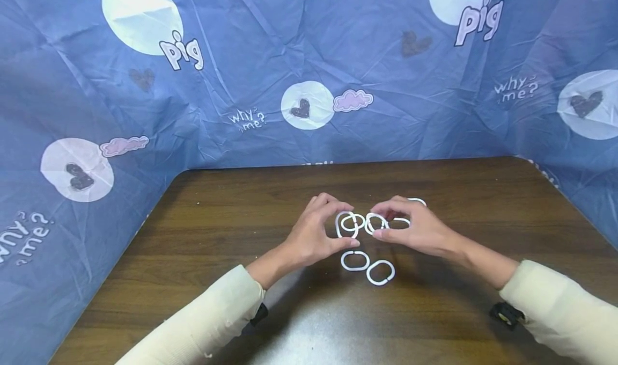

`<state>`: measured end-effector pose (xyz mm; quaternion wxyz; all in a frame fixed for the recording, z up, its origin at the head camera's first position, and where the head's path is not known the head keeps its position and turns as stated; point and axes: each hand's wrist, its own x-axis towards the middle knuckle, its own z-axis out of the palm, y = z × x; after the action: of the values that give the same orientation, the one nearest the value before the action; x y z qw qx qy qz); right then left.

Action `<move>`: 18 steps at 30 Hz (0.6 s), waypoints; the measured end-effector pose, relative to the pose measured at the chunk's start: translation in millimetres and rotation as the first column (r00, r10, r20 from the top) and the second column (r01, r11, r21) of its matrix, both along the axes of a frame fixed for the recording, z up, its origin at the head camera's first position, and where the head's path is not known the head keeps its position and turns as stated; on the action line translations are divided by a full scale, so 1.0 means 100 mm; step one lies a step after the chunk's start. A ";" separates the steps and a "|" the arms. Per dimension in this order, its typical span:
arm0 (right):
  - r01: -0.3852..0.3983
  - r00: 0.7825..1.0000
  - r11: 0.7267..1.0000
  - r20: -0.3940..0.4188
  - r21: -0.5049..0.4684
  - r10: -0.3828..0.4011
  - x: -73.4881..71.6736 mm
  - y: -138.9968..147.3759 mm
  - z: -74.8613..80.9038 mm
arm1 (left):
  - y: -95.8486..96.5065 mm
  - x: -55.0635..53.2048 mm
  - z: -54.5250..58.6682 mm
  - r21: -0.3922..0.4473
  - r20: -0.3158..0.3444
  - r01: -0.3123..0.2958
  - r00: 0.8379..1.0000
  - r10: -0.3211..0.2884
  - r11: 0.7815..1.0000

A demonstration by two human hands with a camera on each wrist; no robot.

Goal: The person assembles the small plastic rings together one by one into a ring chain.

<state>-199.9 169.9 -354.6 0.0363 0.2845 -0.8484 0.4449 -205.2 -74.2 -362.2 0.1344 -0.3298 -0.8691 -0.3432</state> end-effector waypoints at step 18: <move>0.018 0.968 0.997 0.249 -0.081 0.002 0.01 -0.10 -0.03 | 0.05 0.01 -0.02 -0.022 -0.070 0.057 0.996 -0.058 0.998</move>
<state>-198.6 160.2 -357.9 -0.0569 0.2212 -0.8284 0.5115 -204.5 -68.9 -364.0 0.1519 -0.3678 -0.8573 -0.3265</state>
